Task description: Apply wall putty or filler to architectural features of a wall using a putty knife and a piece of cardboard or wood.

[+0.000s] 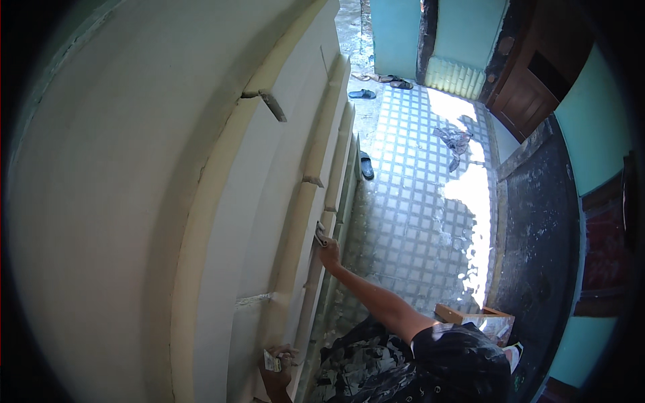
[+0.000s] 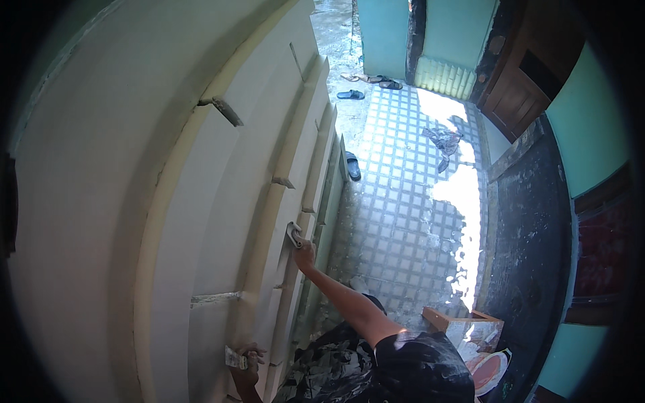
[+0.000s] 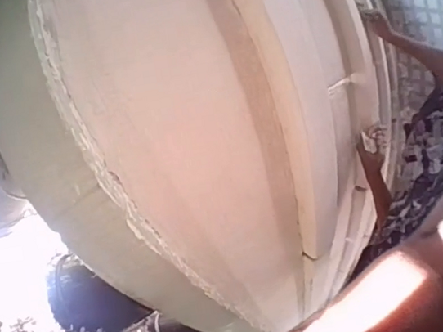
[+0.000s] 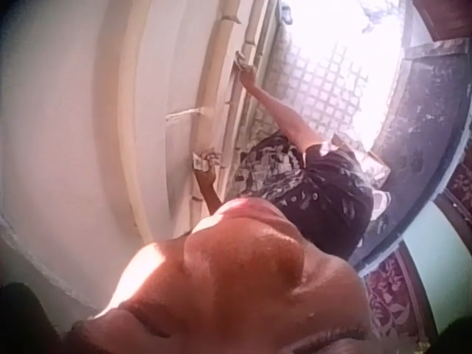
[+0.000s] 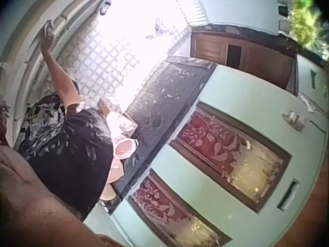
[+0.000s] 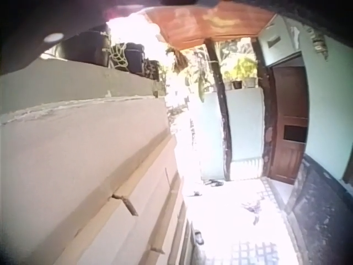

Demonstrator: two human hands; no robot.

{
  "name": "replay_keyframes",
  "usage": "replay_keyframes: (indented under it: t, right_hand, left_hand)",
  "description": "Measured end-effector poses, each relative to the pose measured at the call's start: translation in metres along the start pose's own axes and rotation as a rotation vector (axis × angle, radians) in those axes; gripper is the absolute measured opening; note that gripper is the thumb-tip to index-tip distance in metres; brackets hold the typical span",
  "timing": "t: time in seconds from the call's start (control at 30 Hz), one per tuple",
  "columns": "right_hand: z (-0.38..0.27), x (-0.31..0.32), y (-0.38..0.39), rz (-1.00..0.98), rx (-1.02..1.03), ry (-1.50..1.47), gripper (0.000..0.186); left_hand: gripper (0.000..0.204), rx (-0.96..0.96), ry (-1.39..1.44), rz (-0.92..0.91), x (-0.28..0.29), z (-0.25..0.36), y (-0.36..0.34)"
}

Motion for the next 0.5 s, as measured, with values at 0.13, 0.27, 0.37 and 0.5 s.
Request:
replay_keyframes:
  t: [0.13, 0.27, 0.37, 0.5]
  right_hand:
    - [-0.025, -0.012, -0.003, -0.069, -0.235, 0.011, 0.027]
    - [-0.065, 0.013, -0.01, 0.064, 0.142, -0.115, 0.024]
    - [-0.017, 0.01, -0.003, -0.016, 0.004, -0.201, 0.029]
    - [-0.017, -0.008, 0.005, -0.37, -0.394, 0.091, 0.04]
  left_hand:
    - [0.021, 0.021, -0.032, -0.011, -0.001, 0.01, 0.001]
    - [0.022, 0.096, 0.009, 0.023, 0.004, -0.007, 0.009]
    - [0.026, 0.094, 0.052, 0.057, 0.005, -0.014, 0.009]
    - [0.025, 0.068, 0.153, 0.004, 0.016, -0.039, 0.025]
Point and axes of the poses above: each hand's wrist, its own y-axis away from the middle knuckle, its own x-axis out of the back of the hand, z = x × y, the point moved 8 cm from there along -y, towards the middle knuckle, and after that the axes turned 6 degrees about z, right-handed, at the moved point
